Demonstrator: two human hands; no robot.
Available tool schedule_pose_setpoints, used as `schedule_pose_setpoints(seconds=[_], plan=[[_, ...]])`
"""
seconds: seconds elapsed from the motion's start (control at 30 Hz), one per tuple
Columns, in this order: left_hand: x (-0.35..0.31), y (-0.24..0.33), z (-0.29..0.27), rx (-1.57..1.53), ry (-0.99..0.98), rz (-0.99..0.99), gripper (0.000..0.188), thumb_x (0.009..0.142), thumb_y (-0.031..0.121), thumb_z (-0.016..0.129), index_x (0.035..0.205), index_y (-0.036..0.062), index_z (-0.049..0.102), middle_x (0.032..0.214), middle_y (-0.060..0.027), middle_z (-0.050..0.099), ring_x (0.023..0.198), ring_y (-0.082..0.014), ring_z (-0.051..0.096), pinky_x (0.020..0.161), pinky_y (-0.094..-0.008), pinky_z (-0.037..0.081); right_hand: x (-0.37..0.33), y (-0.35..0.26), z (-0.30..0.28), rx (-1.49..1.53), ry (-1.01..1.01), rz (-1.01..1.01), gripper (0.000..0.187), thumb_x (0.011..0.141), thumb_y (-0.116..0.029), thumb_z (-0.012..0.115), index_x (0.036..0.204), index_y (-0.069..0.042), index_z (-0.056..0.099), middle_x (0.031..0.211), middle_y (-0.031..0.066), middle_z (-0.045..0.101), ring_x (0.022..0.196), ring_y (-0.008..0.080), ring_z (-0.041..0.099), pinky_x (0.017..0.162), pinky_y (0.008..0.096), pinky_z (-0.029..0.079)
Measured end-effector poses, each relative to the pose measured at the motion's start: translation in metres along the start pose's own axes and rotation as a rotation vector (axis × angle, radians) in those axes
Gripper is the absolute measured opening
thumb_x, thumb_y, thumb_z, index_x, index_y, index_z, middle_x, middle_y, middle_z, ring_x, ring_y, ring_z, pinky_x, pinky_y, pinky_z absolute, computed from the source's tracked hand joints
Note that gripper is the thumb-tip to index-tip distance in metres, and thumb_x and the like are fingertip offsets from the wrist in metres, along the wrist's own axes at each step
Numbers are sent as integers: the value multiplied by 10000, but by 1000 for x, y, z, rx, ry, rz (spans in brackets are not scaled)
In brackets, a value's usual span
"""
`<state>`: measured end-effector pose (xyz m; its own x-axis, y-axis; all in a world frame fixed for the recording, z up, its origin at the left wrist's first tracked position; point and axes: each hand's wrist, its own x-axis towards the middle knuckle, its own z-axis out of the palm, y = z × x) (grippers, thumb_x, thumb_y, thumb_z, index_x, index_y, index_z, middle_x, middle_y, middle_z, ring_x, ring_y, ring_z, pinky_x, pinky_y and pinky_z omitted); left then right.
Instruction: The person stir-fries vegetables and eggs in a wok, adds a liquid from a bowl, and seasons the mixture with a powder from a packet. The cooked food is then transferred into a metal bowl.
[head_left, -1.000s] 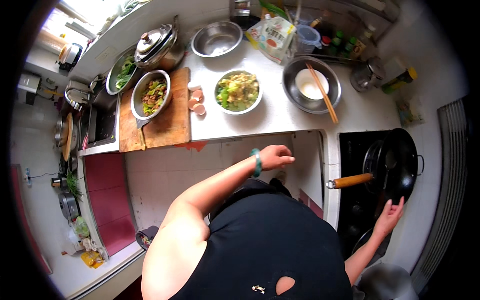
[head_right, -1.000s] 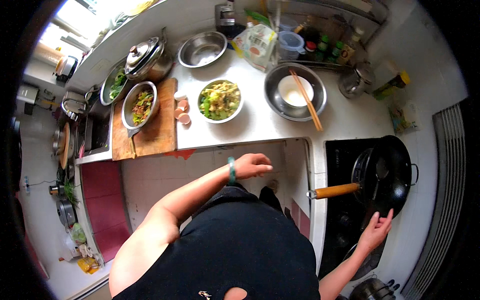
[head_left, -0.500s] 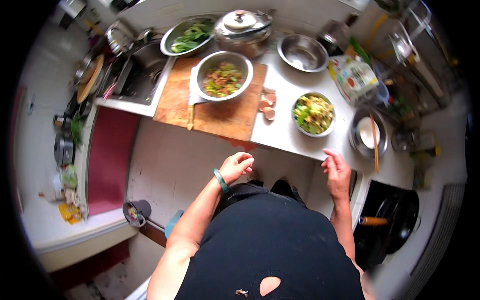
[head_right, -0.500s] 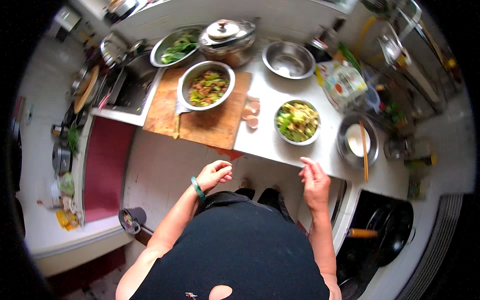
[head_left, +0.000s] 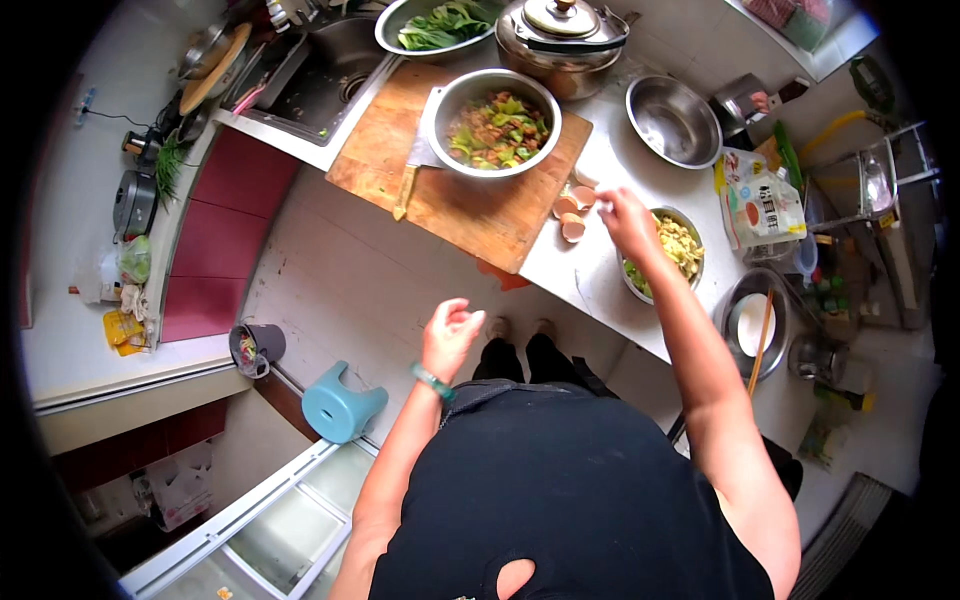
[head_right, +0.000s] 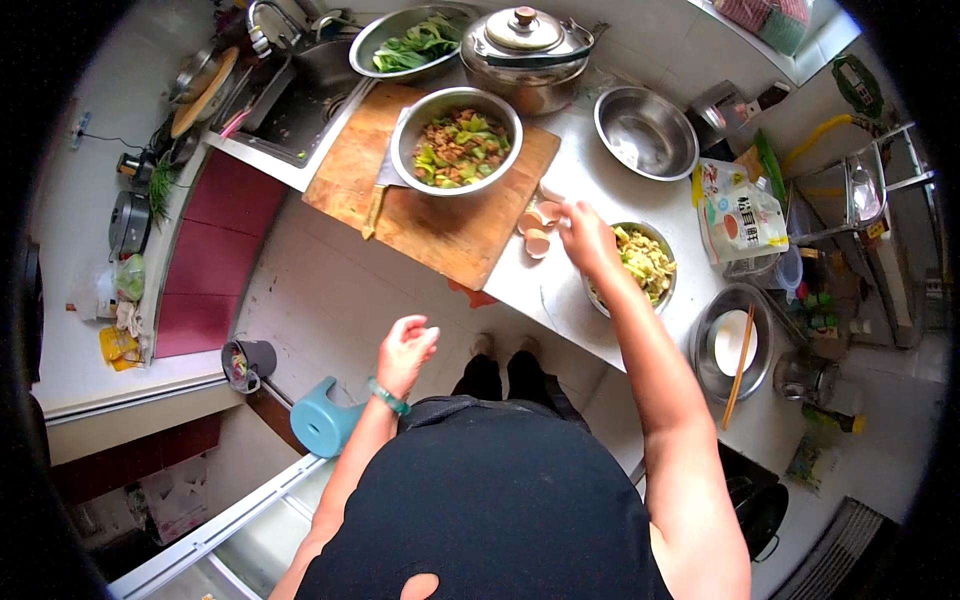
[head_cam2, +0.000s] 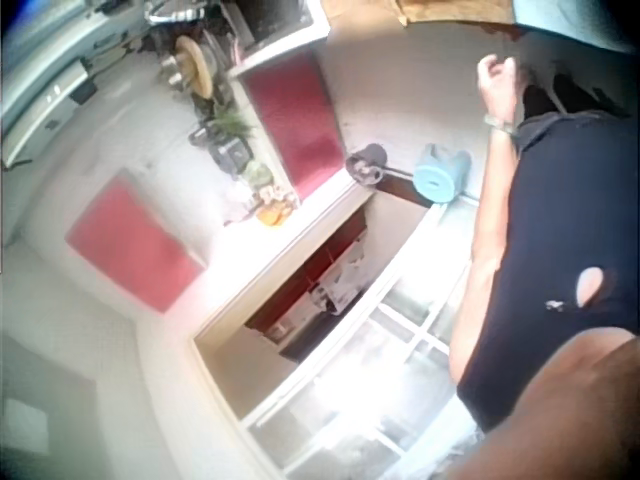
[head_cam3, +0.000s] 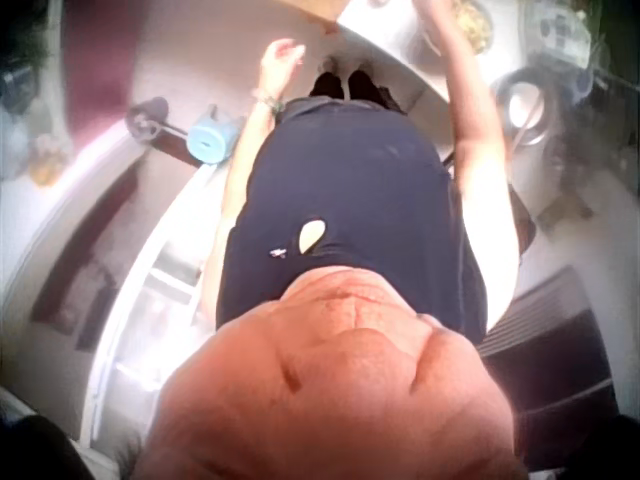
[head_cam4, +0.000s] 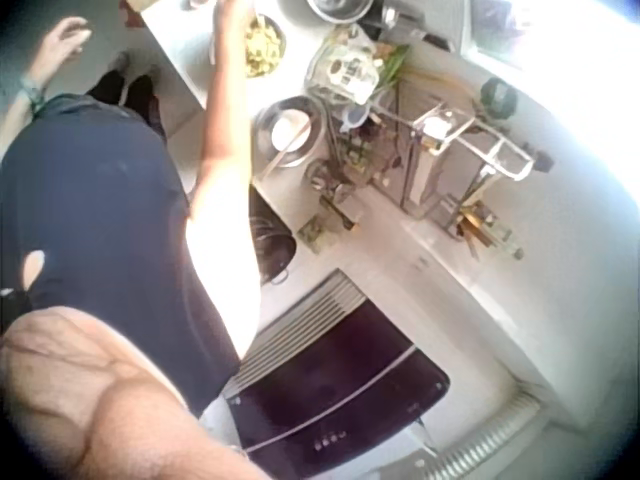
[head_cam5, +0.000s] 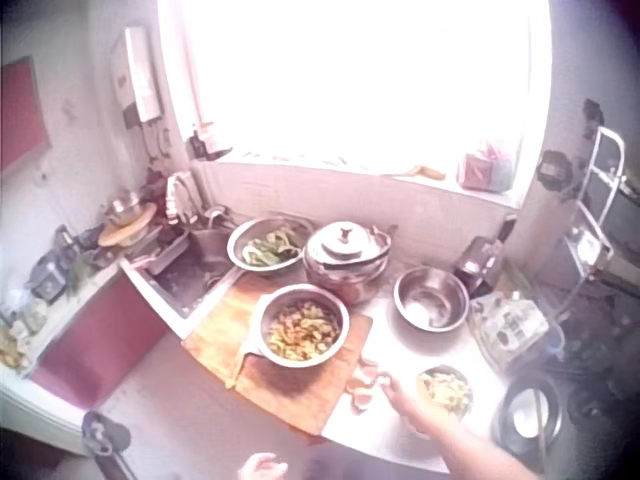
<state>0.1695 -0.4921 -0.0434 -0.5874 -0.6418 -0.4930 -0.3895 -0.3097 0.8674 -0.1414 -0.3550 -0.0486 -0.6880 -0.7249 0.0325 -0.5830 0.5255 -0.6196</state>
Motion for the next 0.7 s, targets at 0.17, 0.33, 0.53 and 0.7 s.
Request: schedule_pose_setpoints(seconds=[0.17, 0.33, 0.53, 0.7], plan=[[55, 20, 87, 585, -137, 341, 762, 668, 243, 800, 1294, 23, 426, 1137, -117, 491, 805, -185, 585, 747, -310, 519, 82, 56, 21, -158, -132, 227, 571, 776, -225, 644, 1312, -107, 487, 1273, 159, 513, 1190, 316, 487, 995, 379, 407], [110, 27, 148, 801, -43, 614, 869, 641, 223, 802, 1363, 73, 343, 1333, -150, 384, 1093, -309, 520, 890, -401, 469, 114, 65, 41, -65, -294, 372, 784, 671, -351, 733, 1348, -78, 447, 1307, 238, 469, 1159, 345, 523, 968, 394, 448], [152, 35, 176, 1052, -94, 534, 813, 607, 181, 797, 1309, 117, 393, 1294, -109, 420, 1137, -343, 467, 922, -437, 435, 112, 62, 49, -158, -262, 360, 658, 656, -291, 743, 1256, -100, 549, 1246, 232, 489, 1129, 372, 530, 951, 387, 456], [155, 31, 181, 1145, -56, 583, 689, 590, 160, 781, 1198, 127, 459, 1152, -91, 474, 1028, -323, 509, 829, -441, 464, 101, 48, 25, -7, -121, 255, 498, 689, -262, 725, 1130, -67, 603, 1173, 211, 510, 1055, 362, 547, 923, 379, 455]])
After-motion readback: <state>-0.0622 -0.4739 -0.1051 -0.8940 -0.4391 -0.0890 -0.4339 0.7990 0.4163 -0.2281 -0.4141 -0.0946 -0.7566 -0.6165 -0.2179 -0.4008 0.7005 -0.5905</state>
